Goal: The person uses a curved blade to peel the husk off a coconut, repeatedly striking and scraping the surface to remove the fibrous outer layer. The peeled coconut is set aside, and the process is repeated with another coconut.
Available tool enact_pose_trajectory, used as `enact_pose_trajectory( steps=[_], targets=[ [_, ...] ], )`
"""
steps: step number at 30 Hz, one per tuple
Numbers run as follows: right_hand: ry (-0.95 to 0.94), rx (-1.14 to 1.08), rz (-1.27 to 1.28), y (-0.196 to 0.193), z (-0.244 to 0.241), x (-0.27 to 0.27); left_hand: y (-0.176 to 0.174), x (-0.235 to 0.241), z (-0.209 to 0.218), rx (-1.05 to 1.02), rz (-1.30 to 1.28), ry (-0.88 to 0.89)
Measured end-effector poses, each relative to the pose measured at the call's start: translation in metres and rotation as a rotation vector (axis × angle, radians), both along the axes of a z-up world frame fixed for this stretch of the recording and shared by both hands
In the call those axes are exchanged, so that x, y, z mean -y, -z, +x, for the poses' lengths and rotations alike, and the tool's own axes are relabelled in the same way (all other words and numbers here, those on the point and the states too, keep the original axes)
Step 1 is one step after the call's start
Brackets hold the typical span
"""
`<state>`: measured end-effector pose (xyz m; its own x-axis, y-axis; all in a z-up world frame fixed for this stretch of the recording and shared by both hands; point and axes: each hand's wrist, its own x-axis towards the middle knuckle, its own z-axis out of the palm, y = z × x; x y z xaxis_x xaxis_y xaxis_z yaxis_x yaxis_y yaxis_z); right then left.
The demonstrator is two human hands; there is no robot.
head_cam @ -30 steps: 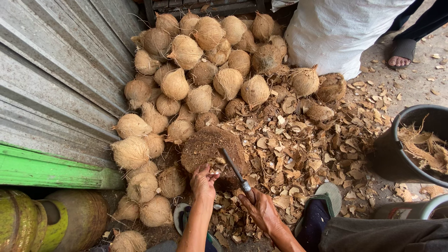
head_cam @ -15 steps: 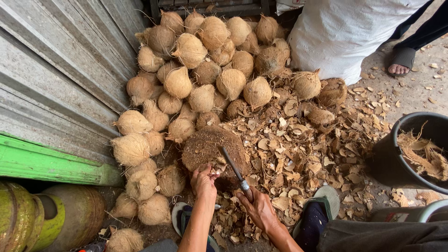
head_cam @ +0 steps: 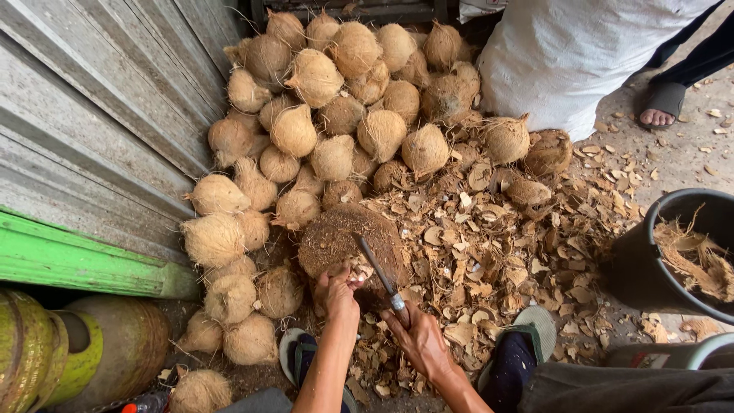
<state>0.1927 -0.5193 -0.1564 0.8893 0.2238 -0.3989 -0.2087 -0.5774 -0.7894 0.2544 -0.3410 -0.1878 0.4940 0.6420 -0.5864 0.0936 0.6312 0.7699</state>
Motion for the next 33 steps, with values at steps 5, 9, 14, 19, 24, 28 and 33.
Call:
enact_pose_trajectory(
  steps=[5,9,14,19,24,28,33],
  targets=[
    [0.02,0.076,0.053,0.012,-0.009,0.007,-0.003,0.003,-0.008,-0.046,-0.002,-0.03],
    [-0.052,0.031,-0.035,0.023,0.009,0.007,-0.02,0.002,0.007,-0.057,-0.012,-0.012],
    [-0.028,0.053,-0.047,0.018,0.001,0.006,-0.027,0.004,0.002,-0.012,-0.004,-0.016],
    [0.053,0.279,0.289,0.012,-0.008,0.006,-0.014,0.006,-0.007,-0.074,0.01,-0.015],
    [-0.044,-0.054,-0.085,0.02,0.015,0.005,-0.009,0.0,0.015,-0.118,-0.004,-0.009],
    [-0.051,-0.091,-0.098,0.035,0.001,0.01,-0.001,-0.005,-0.002,-0.07,-0.002,0.001],
    [-0.075,-0.008,-0.024,0.013,0.016,0.023,-0.012,0.007,0.008,-0.039,0.065,0.029]
  ],
)
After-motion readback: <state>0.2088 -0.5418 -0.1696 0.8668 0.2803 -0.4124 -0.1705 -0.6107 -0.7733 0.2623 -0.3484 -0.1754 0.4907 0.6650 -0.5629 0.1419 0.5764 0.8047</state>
